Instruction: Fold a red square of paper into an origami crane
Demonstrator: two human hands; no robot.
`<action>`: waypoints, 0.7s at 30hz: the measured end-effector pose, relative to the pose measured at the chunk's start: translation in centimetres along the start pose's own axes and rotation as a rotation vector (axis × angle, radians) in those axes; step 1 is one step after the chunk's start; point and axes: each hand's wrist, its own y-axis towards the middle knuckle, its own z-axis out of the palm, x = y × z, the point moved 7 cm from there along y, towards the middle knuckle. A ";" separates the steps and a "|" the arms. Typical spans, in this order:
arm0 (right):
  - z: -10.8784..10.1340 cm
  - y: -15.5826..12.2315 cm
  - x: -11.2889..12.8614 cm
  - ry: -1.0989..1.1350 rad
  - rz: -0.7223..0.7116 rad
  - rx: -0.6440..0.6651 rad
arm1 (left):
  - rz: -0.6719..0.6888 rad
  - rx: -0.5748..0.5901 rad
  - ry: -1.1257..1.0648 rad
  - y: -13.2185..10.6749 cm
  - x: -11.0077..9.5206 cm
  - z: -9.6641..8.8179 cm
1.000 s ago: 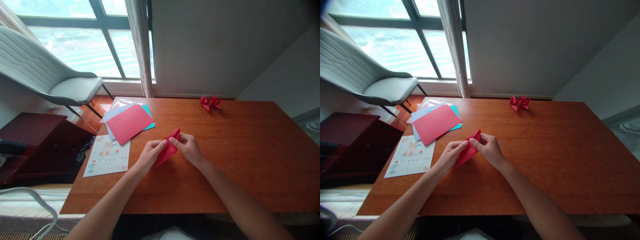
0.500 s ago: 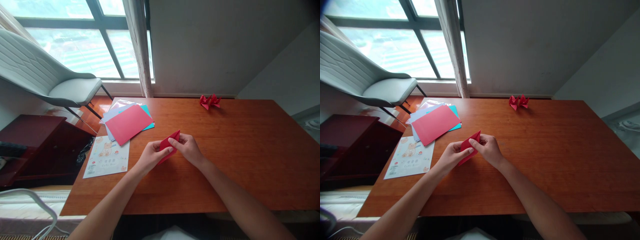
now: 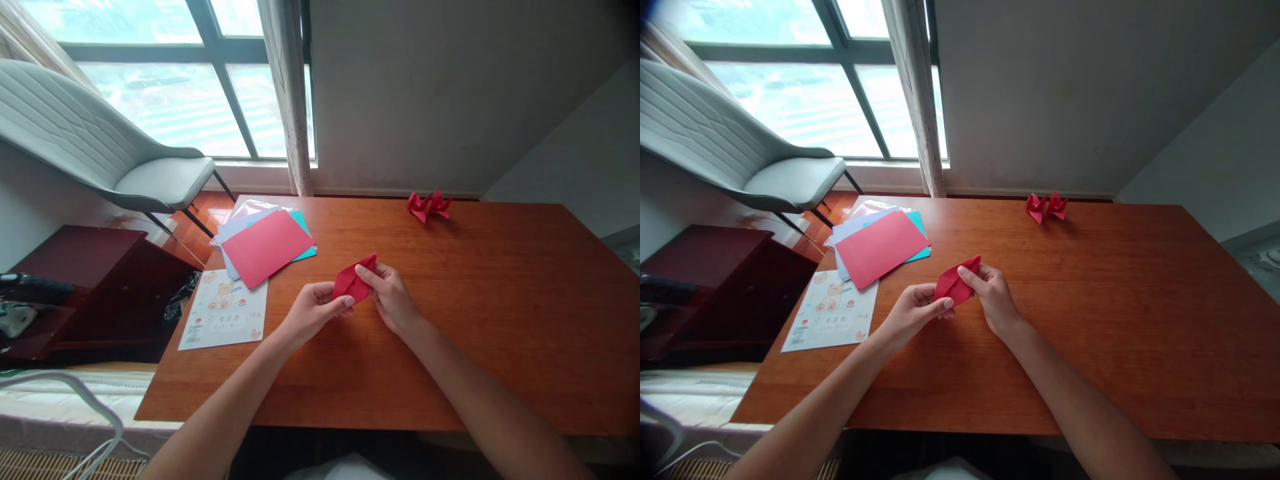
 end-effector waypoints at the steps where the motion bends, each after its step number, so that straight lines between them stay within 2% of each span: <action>1: -0.3 0.1 0.0 0.013 -0.004 -0.022 | 0.006 -0.002 0.008 0.0 -0.1 0.0; 9: -1.0 0.5 0.4 0.034 -0.049 -0.095 | 0.057 -0.011 0.068 -0.2 -0.8 -0.2; 16: -2.7 1.3 0.9 -0.020 -0.111 -0.207 | 0.204 -0.281 0.150 -0.3 -2.5 -3.9; 18: -2.6 1.3 0.9 -0.053 -0.133 -0.192 | 0.213 -0.268 0.179 -0.2 -2.5 -4.1; 21: -1.3 1.1 0.6 -0.159 -0.138 -0.082 | 0.164 -0.141 0.173 0.2 -1.7 -2.8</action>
